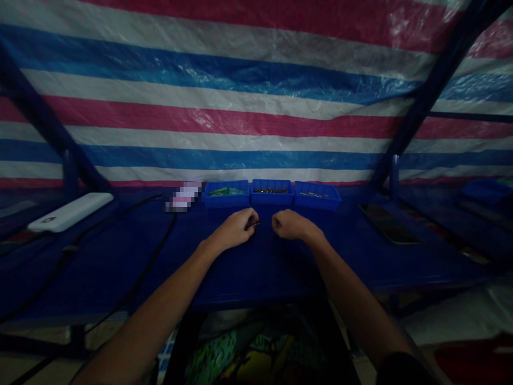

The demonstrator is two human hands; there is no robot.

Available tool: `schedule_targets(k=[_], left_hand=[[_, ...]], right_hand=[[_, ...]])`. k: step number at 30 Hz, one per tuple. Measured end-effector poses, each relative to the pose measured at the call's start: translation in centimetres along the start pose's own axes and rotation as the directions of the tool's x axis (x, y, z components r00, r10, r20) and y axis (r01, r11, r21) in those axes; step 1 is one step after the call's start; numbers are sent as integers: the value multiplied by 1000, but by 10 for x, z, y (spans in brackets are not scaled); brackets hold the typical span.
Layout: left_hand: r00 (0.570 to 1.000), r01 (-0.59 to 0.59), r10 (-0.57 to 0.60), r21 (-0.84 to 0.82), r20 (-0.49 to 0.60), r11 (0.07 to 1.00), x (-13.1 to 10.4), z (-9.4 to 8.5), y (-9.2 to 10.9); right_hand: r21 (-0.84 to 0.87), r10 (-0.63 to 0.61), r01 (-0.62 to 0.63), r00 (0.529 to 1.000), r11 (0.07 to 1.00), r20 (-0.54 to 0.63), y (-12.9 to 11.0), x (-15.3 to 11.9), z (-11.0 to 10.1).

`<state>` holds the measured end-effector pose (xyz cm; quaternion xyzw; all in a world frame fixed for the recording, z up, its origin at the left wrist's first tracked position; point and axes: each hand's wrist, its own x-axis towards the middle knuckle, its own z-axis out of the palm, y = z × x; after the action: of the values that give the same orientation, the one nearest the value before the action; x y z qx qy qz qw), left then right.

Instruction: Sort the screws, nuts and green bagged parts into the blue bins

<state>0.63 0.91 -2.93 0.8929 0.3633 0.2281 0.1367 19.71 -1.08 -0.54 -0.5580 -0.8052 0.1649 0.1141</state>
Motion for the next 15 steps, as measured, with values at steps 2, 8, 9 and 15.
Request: schedule_targets(k=[2, 8, 9, 15], left_hand=[[1000, -12, 12, 0, 19, 1000, 0, 1, 1], [1000, -27, 27, 6, -1, 1000, -1, 4, -1], [1000, -27, 27, 6, -7, 1000, -1, 4, -2], [997, -74, 75, 4, -37, 997, -2, 2, 2]], right_hand=[[-6, -51, 50, 992, 999, -119, 2, 3, -1], [-108, -210, 190, 677, 976, -706, -1, 14, -18], [-107, -192, 171, 623, 979, -758, 1, 19, -21], [-63, 8, -67, 741, 996, -672, 34, 64, -14]])
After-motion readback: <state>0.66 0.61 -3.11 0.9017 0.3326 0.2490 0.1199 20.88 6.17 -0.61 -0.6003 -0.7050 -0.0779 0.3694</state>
